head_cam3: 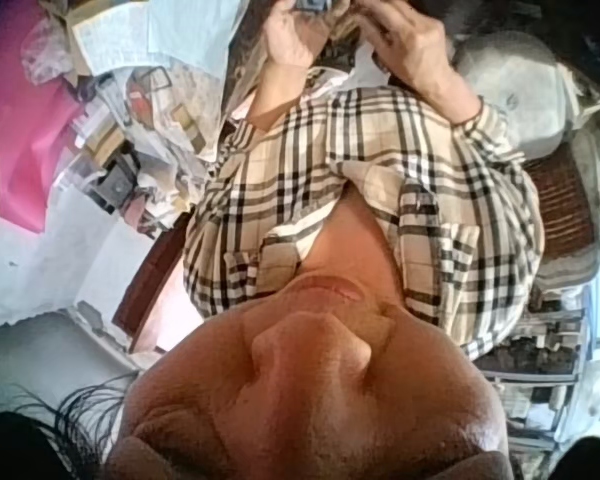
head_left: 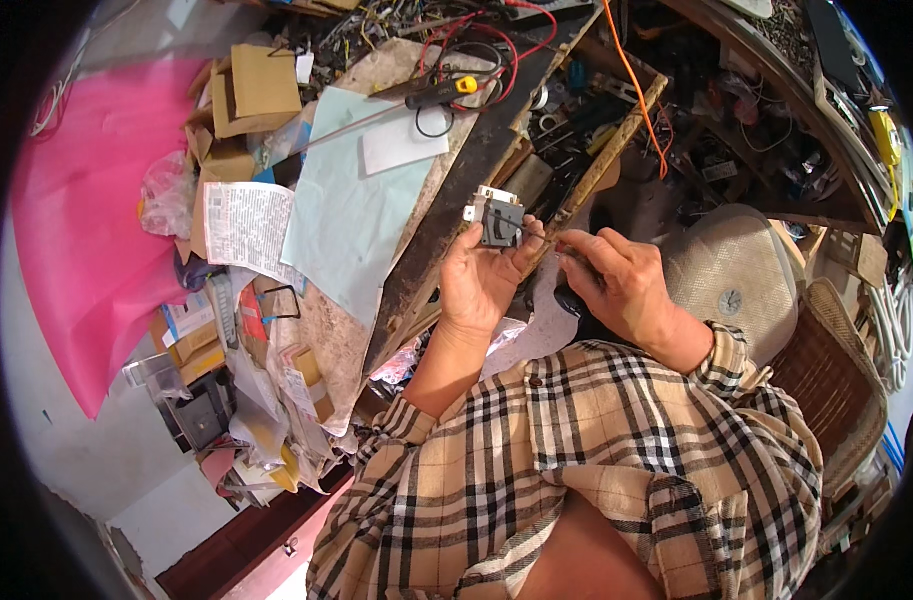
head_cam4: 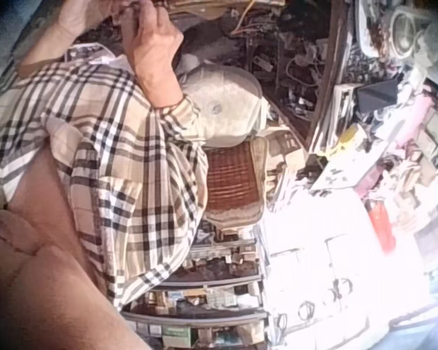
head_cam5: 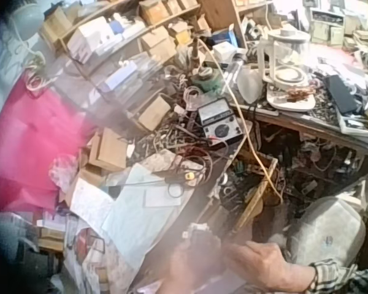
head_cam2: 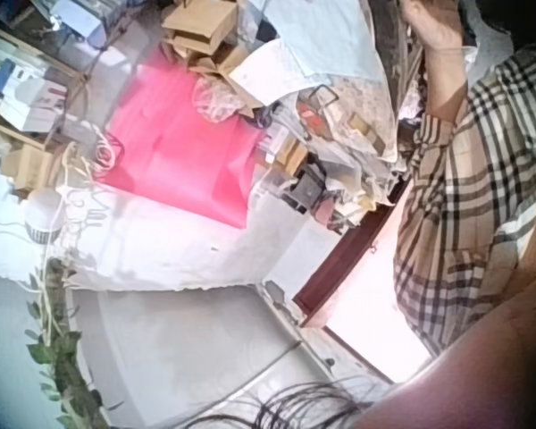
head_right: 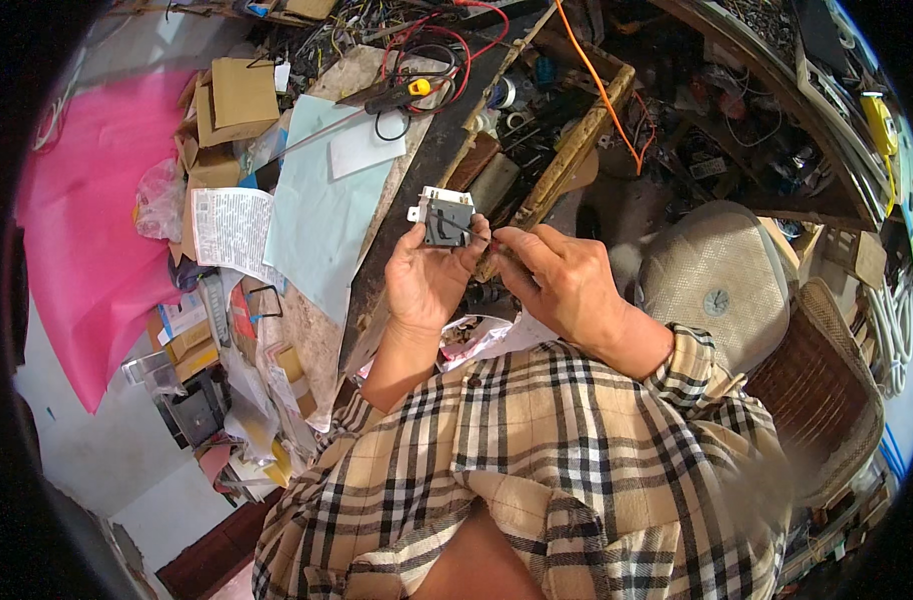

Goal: The person disassembles a small white electrical component on a cluttered workbench, uses a screwdriver to loosen screws, and then uses pliers to strip and adjust wires. The person continues to manipulate the component and wires throughout the clip.

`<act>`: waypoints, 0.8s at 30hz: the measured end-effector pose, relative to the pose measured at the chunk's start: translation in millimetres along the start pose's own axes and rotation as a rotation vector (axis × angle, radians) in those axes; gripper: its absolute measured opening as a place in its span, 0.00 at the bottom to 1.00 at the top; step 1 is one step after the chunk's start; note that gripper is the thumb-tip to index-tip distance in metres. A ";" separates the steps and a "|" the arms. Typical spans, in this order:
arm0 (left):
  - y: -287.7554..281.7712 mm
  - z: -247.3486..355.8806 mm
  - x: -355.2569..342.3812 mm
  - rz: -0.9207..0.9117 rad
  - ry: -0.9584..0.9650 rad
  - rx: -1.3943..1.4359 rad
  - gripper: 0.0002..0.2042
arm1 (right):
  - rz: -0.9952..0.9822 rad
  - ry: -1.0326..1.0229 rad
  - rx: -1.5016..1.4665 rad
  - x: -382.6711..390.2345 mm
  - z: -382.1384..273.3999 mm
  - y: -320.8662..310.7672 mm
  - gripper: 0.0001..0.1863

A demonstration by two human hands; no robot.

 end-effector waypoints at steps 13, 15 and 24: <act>4.9 0.9 -1.7 -0.055 0.027 -0.011 0.22 | 0.000 0.043 -0.028 -2.6 4.9 0.5 0.13; 1.6 1.6 -3.0 -0.033 0.038 -0.019 0.22 | -0.003 0.046 -0.037 -2.8 6.6 3.8 0.13; -1.8 -0.9 -3.6 -0.029 0.059 -0.106 0.22 | -0.016 0.059 -0.038 -1.8 5.6 1.8 0.13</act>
Point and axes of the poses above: each hand's wrist, its own x-axis away from the middle knuckle, its own y-axis out of the palm, z = x × y, the point moved 5 cm from there along -x, towards the middle knuckle, and after that the axes turned 5 degrees about -y, right-handed, at the moved point
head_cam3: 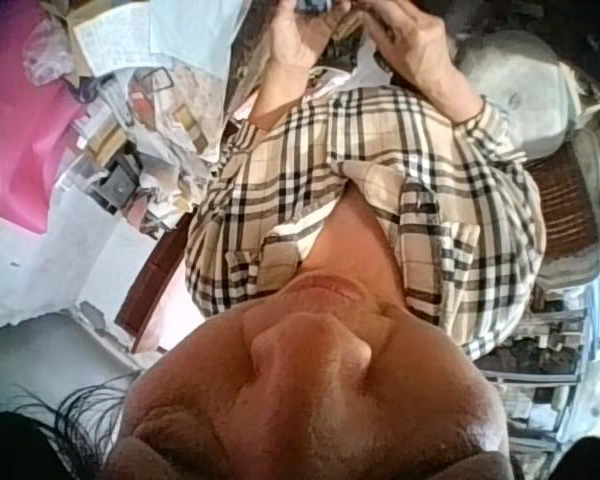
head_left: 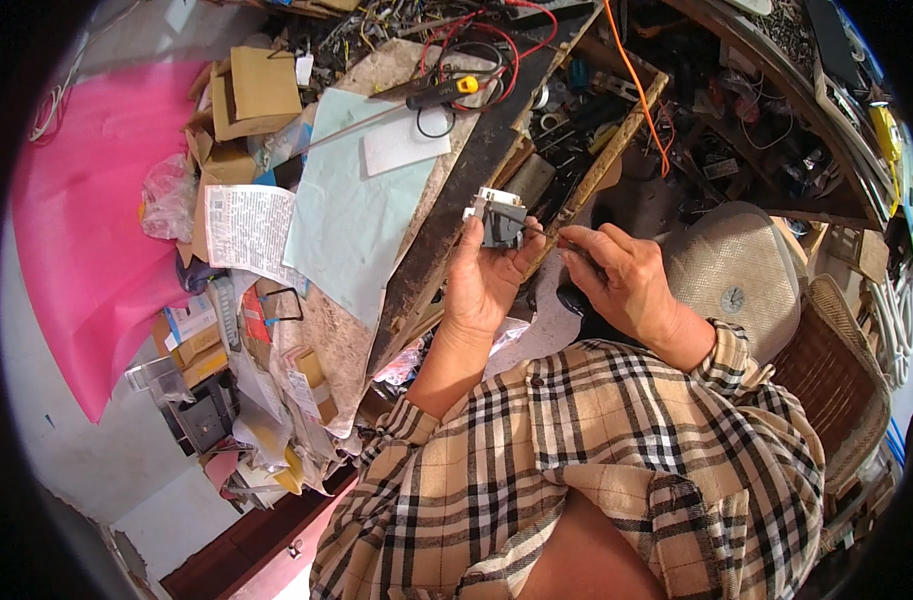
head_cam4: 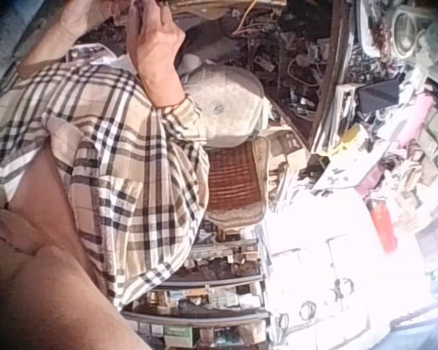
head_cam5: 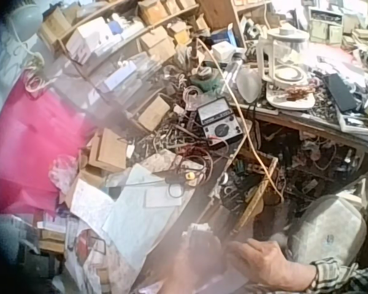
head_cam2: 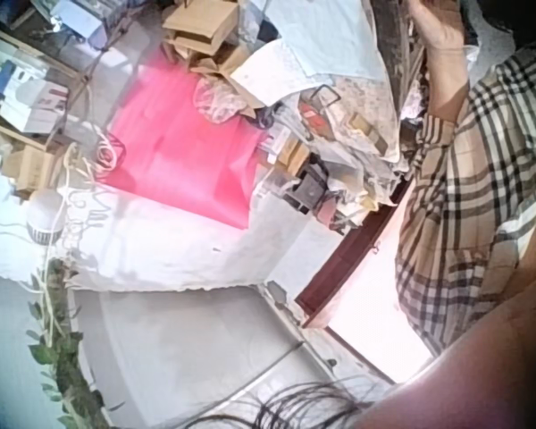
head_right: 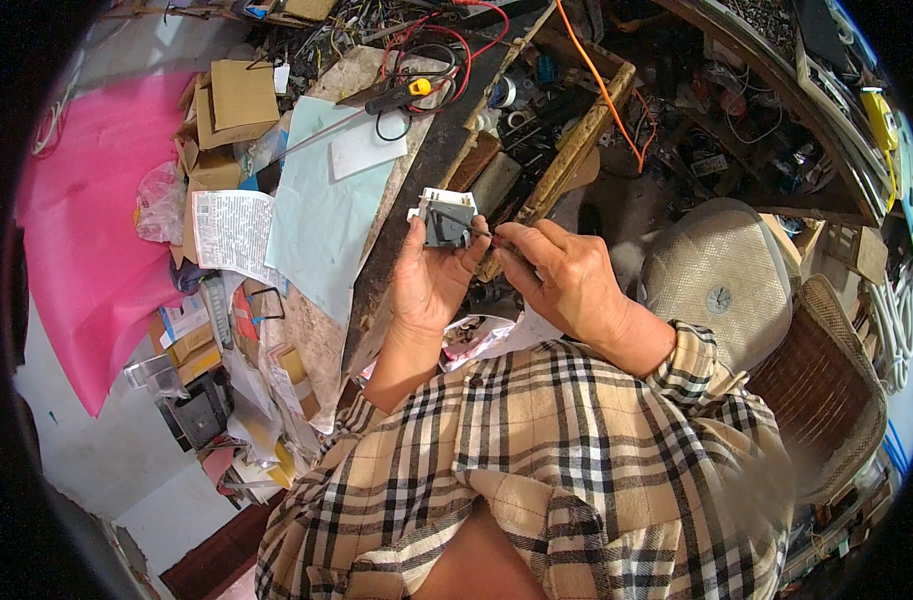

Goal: The person disassembles a small white electrical component on a cluttered workbench, uses a screwdriver to loosen screws, and then uses pliers to strip and adjust wires. The person continues to manipulate the component and wires throughout the clip.

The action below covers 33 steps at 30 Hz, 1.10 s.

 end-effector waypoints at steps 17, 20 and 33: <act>-3.4 11.1 7.3 0.052 0.181 -0.346 0.16 | -0.085 -0.046 -0.092 0.5 9.1 12.4 0.19; 1.0 8.5 9.4 0.075 0.173 -0.306 0.15 | -0.243 -0.081 0.179 6.1 -0.8 11.7 0.26; 20.9 11.7 8.3 0.070 0.216 -0.431 0.18 | -0.277 0.965 -1.422 20.1 45.0 39.7 0.13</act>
Point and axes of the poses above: each hand's wrist, its own x-axis away from the middle knuckle, its own y-axis out of the palm, z = x × y, the point moved 5 cm from there along -x, towards the middle knuckle, and after that the axes turned 5 degrees about -y, right-handed, at the moved point
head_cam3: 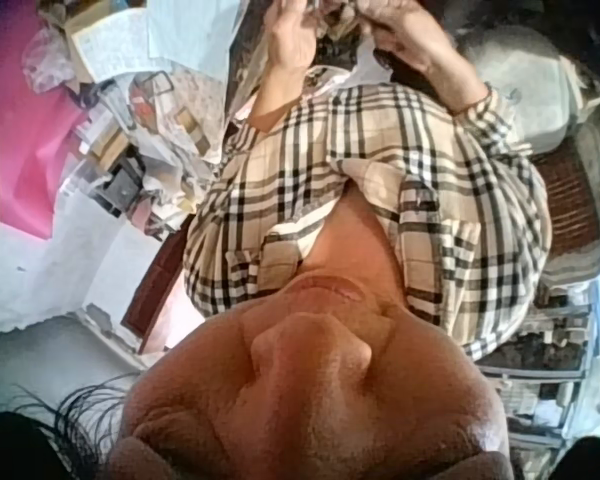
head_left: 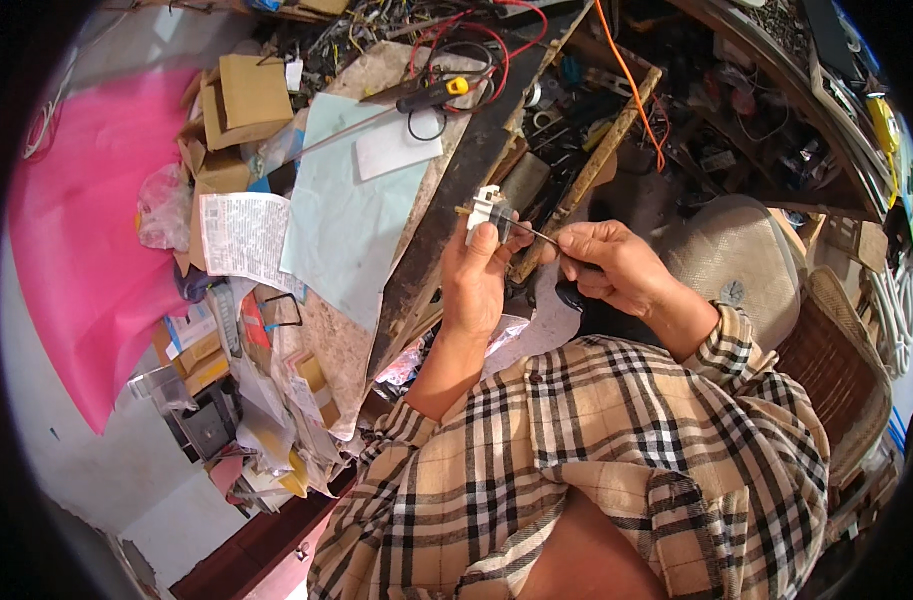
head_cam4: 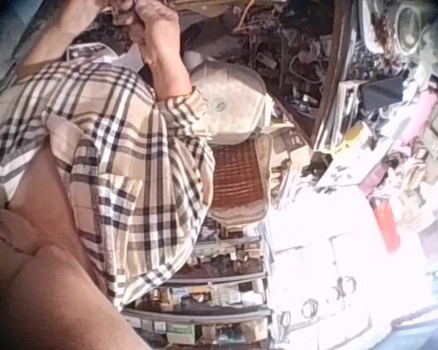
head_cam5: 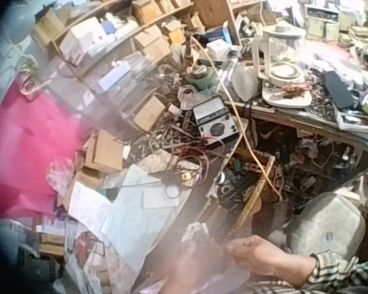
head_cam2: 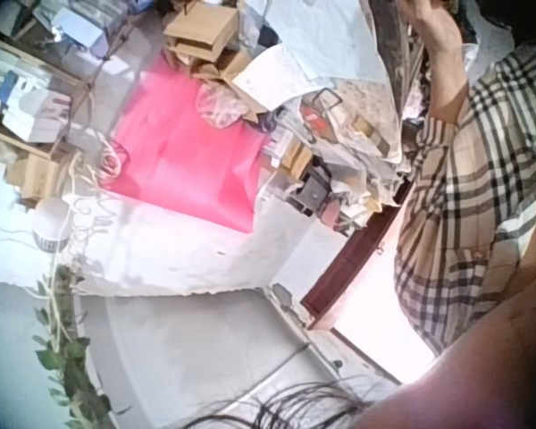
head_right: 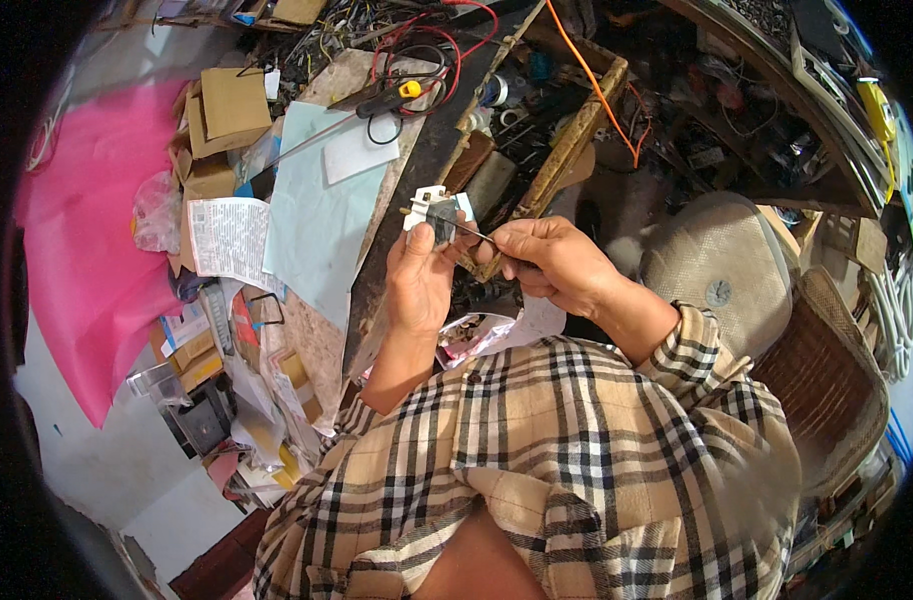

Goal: The person disassembles a small white electrical component on a cluttered workbench, uses a screwdriver to loosen screws, and then uses pliers to strip and adjust wires. The person continues to manipulate the component and wires throughout the clip.

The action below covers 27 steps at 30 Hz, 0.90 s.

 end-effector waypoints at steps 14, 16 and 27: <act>1.4 -8.7 3.7 0.035 0.024 -0.006 0.19 | 0.236 -1.090 1.666 28.2 -25.7 33.0 0.17; 5.1 -11.0 -0.1 0.051 0.000 0.079 0.17 | 0.251 -1.087 1.646 27.6 -31.6 32.3 0.16; -34.9 14.6 9.7 -0.028 -0.055 -0.001 0.24 | 0.013 -0.948 2.167 -48.8 -49.2 -10.9 0.10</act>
Point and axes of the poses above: each hand's wrist, its own x-axis away from the middle knuckle, its own y-axis out of the palm, z = x × y, the point moved 5 cm from there along -x, towards the middle knuckle, and after that the axes turned 5 degrees about -y, right-handed, at the moved point
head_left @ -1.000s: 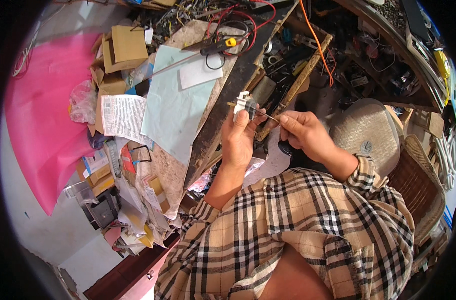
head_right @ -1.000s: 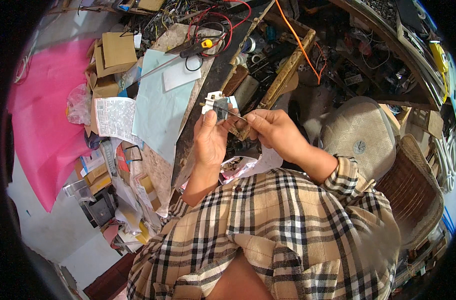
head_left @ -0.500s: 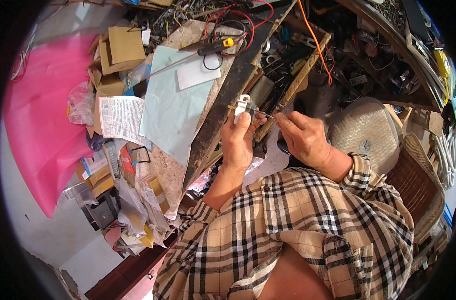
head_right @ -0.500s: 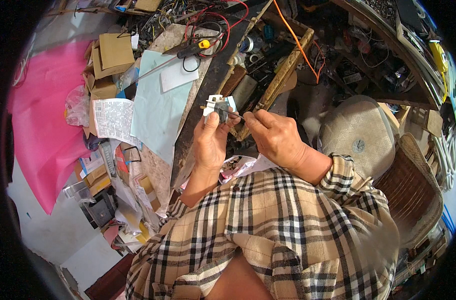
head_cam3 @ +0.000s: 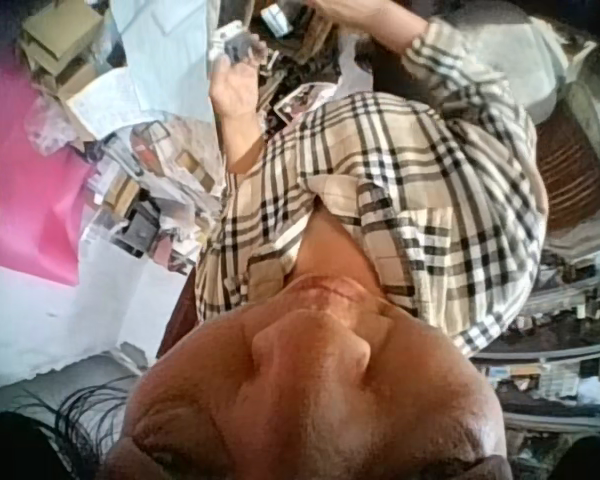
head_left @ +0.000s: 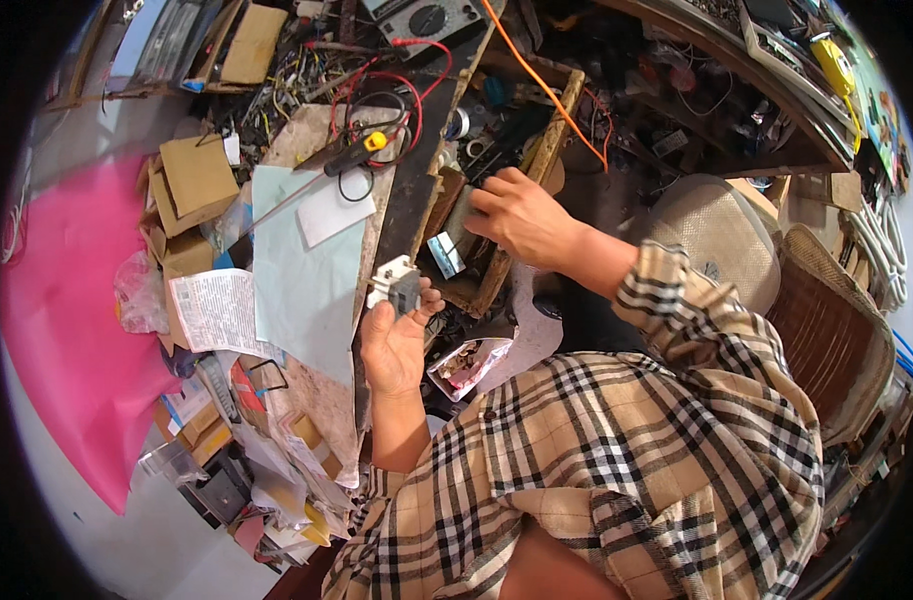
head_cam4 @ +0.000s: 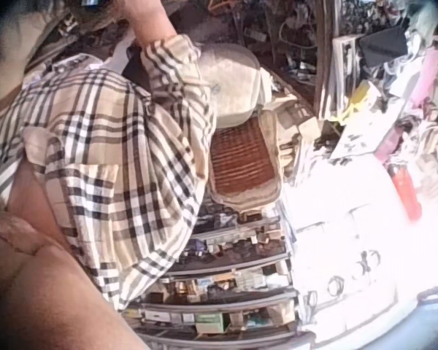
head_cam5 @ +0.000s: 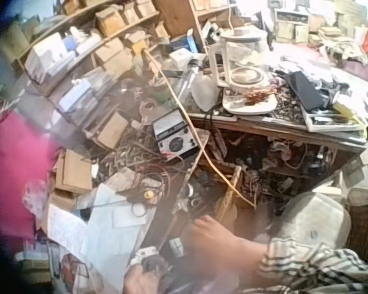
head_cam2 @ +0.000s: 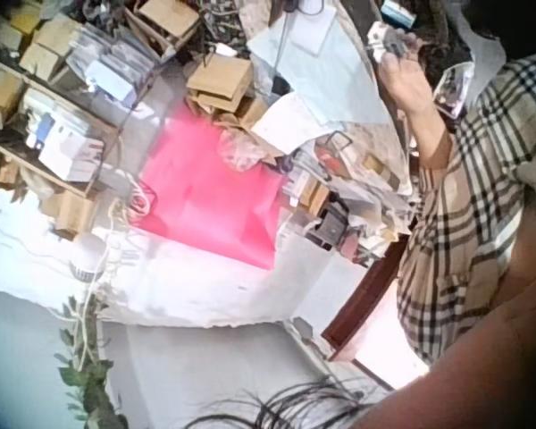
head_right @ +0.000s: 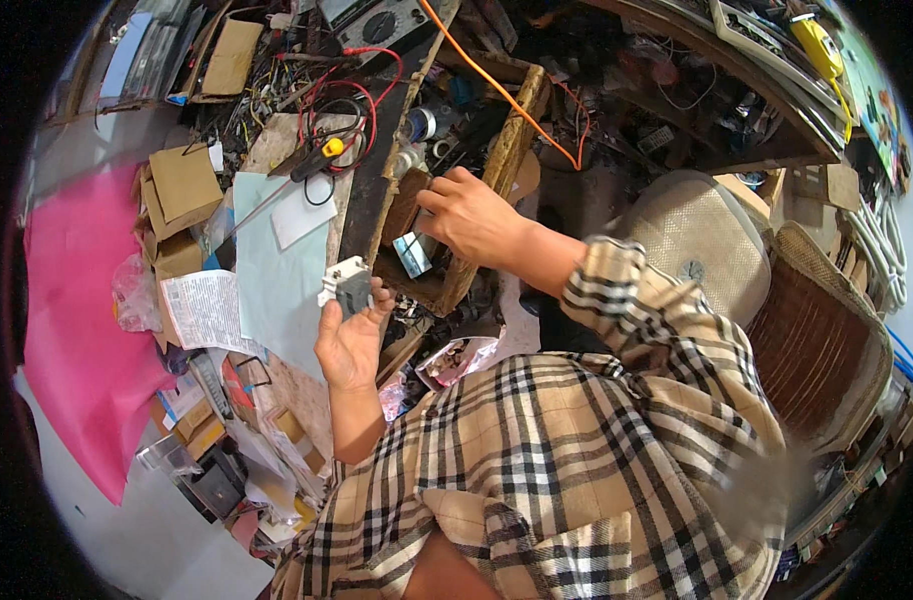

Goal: The person disassembles a small white electrical component on a cluttered workbench, uses a screwdriver to loosen screws, and then uses pliers to strip and adjust wires. The person continues to manipulate the component and wires throughout the clip.

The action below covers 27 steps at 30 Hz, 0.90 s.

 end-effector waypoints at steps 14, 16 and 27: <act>14.3 -20.7 4.2 0.020 -0.172 -0.095 0.24 | -0.072 0.109 -0.102 16.9 18.7 54.3 0.10; 16.0 -22.1 2.6 -0.001 -0.181 -0.109 0.23 | -0.118 0.190 -0.038 5.4 31.6 56.4 0.09; 30.4 -33.1 4.5 -0.022 -0.242 -0.149 0.26 | -0.157 0.809 0.151 -66.2 189.0 70.4 0.12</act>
Point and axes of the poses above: each hand's wrist, its own x-axis away from the middle knuckle, its own y-axis out of the palm, z = x × y, the point moved 5 cm from there along -x, towards the middle knuckle, and after that the axes turned 5 degrees about -y, right-handed, at the moved point
